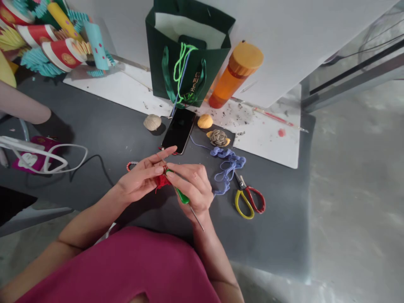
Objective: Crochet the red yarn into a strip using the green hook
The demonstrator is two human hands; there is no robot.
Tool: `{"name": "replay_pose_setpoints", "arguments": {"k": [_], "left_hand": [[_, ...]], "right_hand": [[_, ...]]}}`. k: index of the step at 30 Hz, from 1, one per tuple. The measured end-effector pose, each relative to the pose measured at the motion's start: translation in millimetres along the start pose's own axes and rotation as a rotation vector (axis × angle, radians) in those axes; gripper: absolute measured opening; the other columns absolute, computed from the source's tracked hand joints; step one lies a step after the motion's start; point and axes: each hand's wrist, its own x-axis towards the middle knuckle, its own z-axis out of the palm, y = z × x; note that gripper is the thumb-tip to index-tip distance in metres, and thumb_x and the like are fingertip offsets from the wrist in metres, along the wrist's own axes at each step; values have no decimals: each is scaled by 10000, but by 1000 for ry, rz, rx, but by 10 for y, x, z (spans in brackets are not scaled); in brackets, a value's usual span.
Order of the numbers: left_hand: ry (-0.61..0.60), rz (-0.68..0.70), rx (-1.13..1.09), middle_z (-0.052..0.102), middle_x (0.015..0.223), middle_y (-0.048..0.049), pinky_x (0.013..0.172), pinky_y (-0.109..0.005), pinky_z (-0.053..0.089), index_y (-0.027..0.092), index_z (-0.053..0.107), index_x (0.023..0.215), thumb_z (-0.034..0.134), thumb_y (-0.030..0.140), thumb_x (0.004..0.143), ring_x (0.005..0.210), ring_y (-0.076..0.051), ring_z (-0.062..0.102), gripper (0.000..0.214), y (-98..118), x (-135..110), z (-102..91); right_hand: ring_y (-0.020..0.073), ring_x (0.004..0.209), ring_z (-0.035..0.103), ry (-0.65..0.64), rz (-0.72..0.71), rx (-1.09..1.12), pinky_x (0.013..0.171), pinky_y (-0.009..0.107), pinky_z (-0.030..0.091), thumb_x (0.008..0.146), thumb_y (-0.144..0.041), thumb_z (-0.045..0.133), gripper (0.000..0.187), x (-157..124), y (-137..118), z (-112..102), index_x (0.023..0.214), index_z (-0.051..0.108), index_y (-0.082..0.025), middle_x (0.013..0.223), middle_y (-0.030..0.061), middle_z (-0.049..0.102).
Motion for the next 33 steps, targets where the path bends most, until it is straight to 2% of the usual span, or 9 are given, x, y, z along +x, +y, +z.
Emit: {"name": "replay_pose_setpoints", "arguments": {"k": [3,9,12,16,20,23,25,29,33], "left_hand": [[-46,-86,-49,726,789,49,794,-199,523,257,814,1234,972,197,714,752,-69,657,546,17,5,-23],[-82,-68,-33,758,834,45,856,-233,528,292,816,1231,958,185,741,790,-83,680,521,47,26,-58],[-91,-70,-5,726,825,43,887,-260,529,288,838,1191,978,195,707,802,-88,670,513,50,30,-56],[-104,-31,65,681,814,35,874,-267,522,283,851,1176,992,241,689,803,-97,649,508,26,7,-24],[-87,75,153,684,845,30,868,-259,510,306,825,1251,972,243,727,824,-99,619,548,-11,-18,9],[-39,169,164,670,846,35,763,-218,497,320,814,1278,960,283,753,758,-73,589,546,-33,-21,14],[6,229,162,663,835,40,720,-199,490,321,804,1297,962,291,751,723,-59,577,570,-44,-18,14],[5,243,133,662,784,50,740,-197,508,307,777,1345,967,275,746,713,-60,584,630,-58,-12,19],[-25,154,91,699,813,42,802,-218,528,296,775,1348,959,266,755,744,-65,615,621,-50,-16,23]], "right_hand": [[234,856,833,85,75,106,683,400,635,938,-133,737,337,-53,-21,62,1226,744,-308,1073,32,882],[211,711,768,317,371,92,650,368,613,968,-289,738,90,-102,-64,48,1058,744,-288,873,23,800],[181,628,727,268,582,299,656,366,626,1005,-320,687,43,-105,-19,23,1040,700,-298,868,6,756],[180,572,719,199,732,590,706,387,664,1041,-420,623,121,-74,-5,107,1024,645,-302,708,-44,725],[163,712,771,300,688,543,700,318,661,941,-403,779,154,-34,-100,226,936,685,-281,824,-36,780],[166,791,790,259,615,469,674,298,638,981,-331,734,66,-12,-151,231,979,707,-272,866,-23,796],[172,811,801,204,499,378,686,311,640,993,-246,711,39,-4,-160,208,1025,720,-266,888,-11,816],[184,886,819,190,194,119,750,346,656,920,-84,760,250,-15,-168,212,1099,751,-258,1027,28,861],[190,839,825,288,299,176,723,362,657,971,-158,722,137,-40,-215,279,1066,731,-257,968,14,855]]}}
